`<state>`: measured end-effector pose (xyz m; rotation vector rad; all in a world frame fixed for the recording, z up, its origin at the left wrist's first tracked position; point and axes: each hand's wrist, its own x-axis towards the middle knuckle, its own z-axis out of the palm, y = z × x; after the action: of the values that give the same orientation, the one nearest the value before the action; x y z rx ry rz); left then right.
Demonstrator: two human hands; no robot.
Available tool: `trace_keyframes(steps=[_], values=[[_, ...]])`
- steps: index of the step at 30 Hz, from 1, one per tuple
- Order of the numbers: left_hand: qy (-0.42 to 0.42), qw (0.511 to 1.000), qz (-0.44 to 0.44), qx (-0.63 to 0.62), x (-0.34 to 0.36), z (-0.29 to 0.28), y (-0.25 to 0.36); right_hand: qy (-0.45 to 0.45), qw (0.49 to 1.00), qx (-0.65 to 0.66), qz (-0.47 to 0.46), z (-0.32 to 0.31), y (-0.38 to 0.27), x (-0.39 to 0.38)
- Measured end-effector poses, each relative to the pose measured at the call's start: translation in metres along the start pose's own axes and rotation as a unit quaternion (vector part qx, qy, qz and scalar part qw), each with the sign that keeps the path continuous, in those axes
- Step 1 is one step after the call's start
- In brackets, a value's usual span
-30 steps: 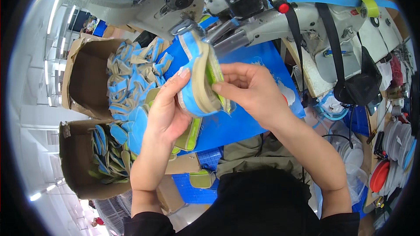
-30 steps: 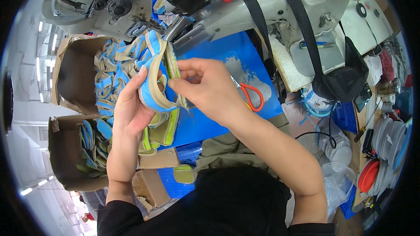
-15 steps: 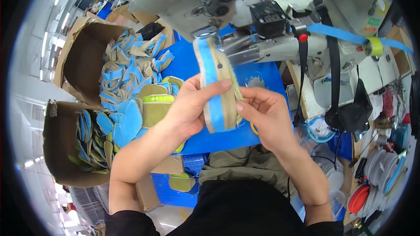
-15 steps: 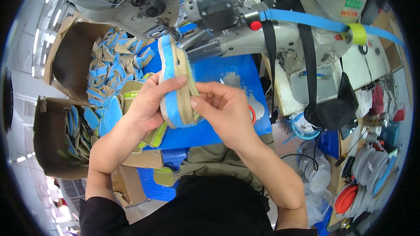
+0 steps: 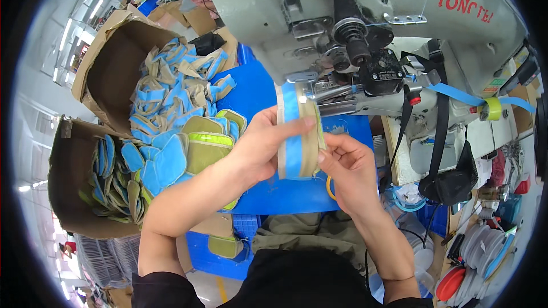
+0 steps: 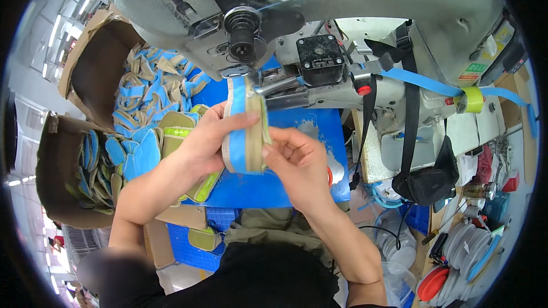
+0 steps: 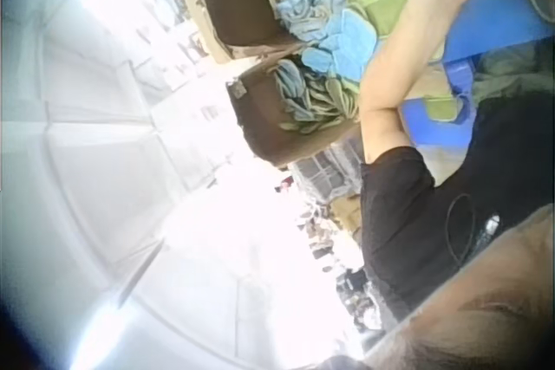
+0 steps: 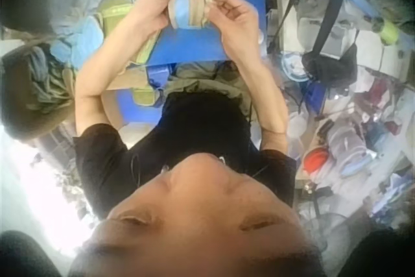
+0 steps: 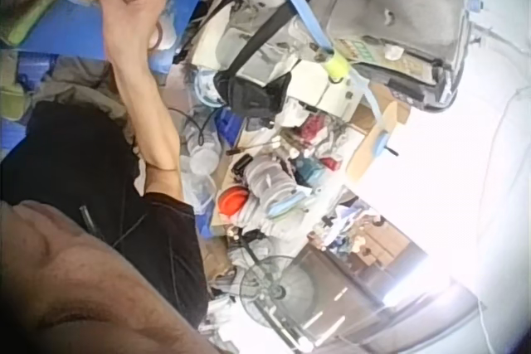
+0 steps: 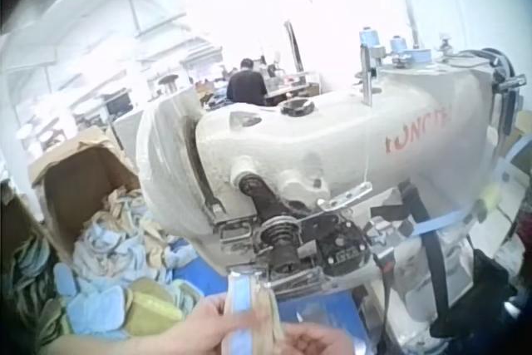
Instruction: The person sews blue and beige fabric pieces using a sewing machine, then trims excess thread with scissors. They repeatedly pick up fabric pieces from a box, align them, sew them, and place the finished items into a pile.
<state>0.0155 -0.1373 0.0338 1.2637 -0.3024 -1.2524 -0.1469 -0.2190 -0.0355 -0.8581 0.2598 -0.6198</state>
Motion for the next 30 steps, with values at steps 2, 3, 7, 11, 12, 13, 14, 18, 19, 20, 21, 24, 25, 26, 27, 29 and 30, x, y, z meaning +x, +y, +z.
trace_keyframes(steps=[2, 3, 7, 11, 12, 13, 14, 18, 19, 20, 21, 24, 25, 26, 27, 29, 30], values=[[0.002, 1.000, 0.002, -0.001, 0.003, 0.001, 0.000, 0.001, 1.000, -0.011, -0.007, -0.001, 0.001, 0.002], [0.003, 1.000, 0.004, -0.003, 0.003, 0.002, 0.001, 0.001, 1.000, -0.016, -0.012, -0.001, 0.000, 0.003], [0.008, 1.000, 0.012, -0.007, 0.004, 0.001, 0.000, -0.003, 1.000, -0.018, -0.026, 0.000, 0.003, 0.002], [0.003, 1.000, 0.014, 0.006, 0.008, -0.002, 0.002, 0.008, 0.999, -0.046, -0.006, 0.000, 0.001, 0.003], [0.010, 1.000, 0.020, 0.014, 0.011, -0.001, 0.001, 0.007, 0.999, -0.048, -0.004, -0.002, 0.003, 0.003], [0.016, 0.999, 0.027, 0.023, 0.013, -0.001, 0.001, 0.006, 0.999, -0.050, -0.002, -0.003, 0.004, 0.004], [0.015, 0.999, 0.019, 0.021, 0.015, -0.002, 0.003, 0.006, 0.999, -0.046, -0.007, -0.002, 0.004, 0.005], [0.032, 0.999, 0.010, 0.037, 0.016, 0.005, 0.012, 0.014, 0.999, -0.043, -0.025, 0.001, -0.001, 0.014], [0.044, 0.998, 0.012, 0.046, 0.013, 0.008, 0.012, 0.017, 0.999, -0.045, -0.026, 0.001, -0.001, 0.015], [0.031, 0.998, 0.028, 0.036, 0.009, 0.008, 0.010, 0.010, 0.998, -0.057, -0.027, 0.000, -0.003, 0.017], [0.019, 0.998, 0.043, 0.028, 0.003, 0.006, 0.008, 0.003, 0.997, -0.067, -0.028, 0.000, -0.004, 0.019], [0.012, 0.998, 0.065, 0.021, -0.007, 0.000, -0.007, -0.002, 0.993, -0.117, -0.020, 0.000, -0.005, 0.020], [0.014, 0.997, 0.071, 0.019, -0.007, -0.003, -0.011, -0.003, 0.990, -0.140, -0.016, 0.000, -0.005, 0.019], [0.008, 0.998, 0.062, 0.019, -0.007, -0.003, -0.010, 0.000, 0.992, -0.125, -0.021, -0.001, -0.003, 0.018], [0.002, 0.998, 0.053, 0.016, -0.005, -0.003, -0.010, 0.002, 0.993, -0.114, -0.026, -0.003, 0.000, 0.018], [-0.004, 0.999, 0.040, 0.010, -0.003, -0.003, -0.010, 0.013, 0.995, -0.093, -0.031, -0.003, 0.001, 0.015], [-0.002, 0.999, 0.038, 0.008, -0.002, -0.002, -0.009, 0.021, 0.996, -0.082, -0.031, 0.000, 0.000, 0.014]])
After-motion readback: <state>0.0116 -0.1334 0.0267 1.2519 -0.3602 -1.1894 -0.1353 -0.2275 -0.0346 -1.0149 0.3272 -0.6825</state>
